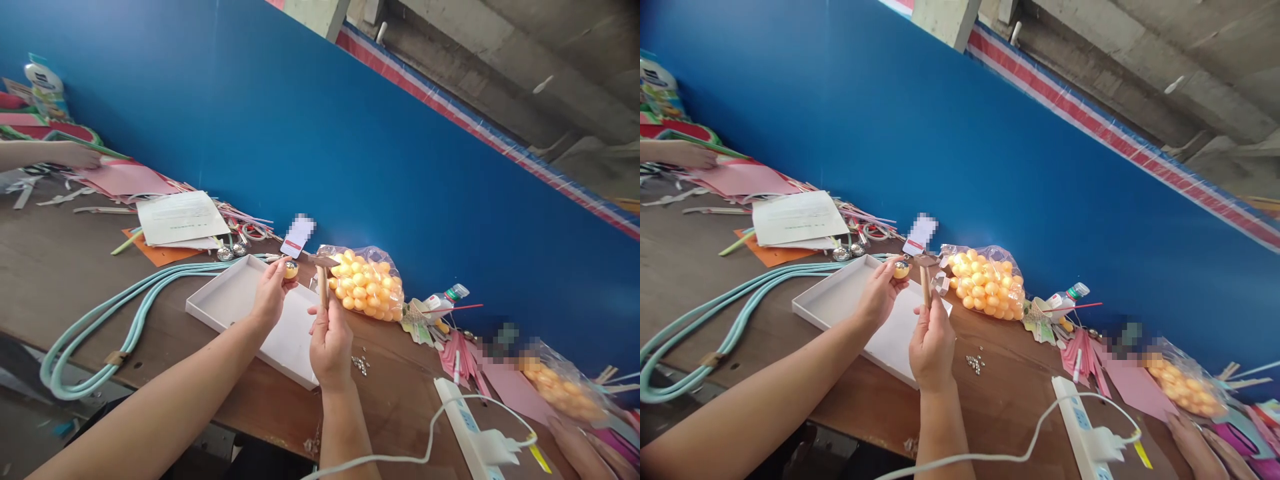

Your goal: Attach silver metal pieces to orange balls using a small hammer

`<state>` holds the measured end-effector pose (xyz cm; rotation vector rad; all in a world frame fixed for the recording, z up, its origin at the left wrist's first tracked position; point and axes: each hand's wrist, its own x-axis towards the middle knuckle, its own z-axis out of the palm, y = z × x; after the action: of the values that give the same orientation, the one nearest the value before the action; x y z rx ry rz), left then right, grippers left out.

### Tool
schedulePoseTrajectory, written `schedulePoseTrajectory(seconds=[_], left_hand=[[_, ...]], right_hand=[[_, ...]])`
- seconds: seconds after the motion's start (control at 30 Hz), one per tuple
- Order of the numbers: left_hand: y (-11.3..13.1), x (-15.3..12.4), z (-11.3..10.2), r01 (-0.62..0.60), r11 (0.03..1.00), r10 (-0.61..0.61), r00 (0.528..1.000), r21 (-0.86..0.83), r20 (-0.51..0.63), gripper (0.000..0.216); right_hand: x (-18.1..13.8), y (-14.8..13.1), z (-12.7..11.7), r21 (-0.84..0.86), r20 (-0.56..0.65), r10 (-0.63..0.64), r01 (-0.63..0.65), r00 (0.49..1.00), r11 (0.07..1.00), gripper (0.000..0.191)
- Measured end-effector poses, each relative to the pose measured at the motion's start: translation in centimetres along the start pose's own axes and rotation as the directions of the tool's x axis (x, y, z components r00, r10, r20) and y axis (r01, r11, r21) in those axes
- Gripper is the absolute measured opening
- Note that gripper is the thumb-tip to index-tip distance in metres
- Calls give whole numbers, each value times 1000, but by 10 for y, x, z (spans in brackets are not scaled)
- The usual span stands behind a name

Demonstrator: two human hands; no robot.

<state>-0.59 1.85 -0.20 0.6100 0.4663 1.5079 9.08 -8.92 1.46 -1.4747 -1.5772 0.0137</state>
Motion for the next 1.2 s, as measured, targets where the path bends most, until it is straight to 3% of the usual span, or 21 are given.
schedulePoseTrajectory(seconds=[0.17, 0.33, 0.5, 0.9, 1.07, 1.2], left_hand=[[2, -3, 3, -7, 1000, 7, 999, 0, 50, 37], [2, -4, 4, -14, 999, 12, 999, 43, 47, 38], [3, -5, 5, -6, 999, 5, 1000, 46, 24, 37], [0, -7, 5, -98, 979, 85, 993, 176, 81, 39], [3, -10, 7, -109, 968, 92, 992, 226, 82, 35], [3, -10, 6, -104, 963, 88, 993, 249, 72, 36]], right_hand=[[1, -2, -1, -134, 123, 17, 0, 992, 991, 44], [1, -7, -2, -102, 46, 2, 3, 999, 995, 45], [-2, -11, -2, -136, 109, 51, -36, 993, 990, 41], [-7, -17, -5, -98, 85, 93, -85, 992, 992, 39], [-7, -19, -7, -116, 133, 97, -81, 986, 990, 38], [-9, -20, -5, -82, 82, 92, -86, 992, 993, 39]])
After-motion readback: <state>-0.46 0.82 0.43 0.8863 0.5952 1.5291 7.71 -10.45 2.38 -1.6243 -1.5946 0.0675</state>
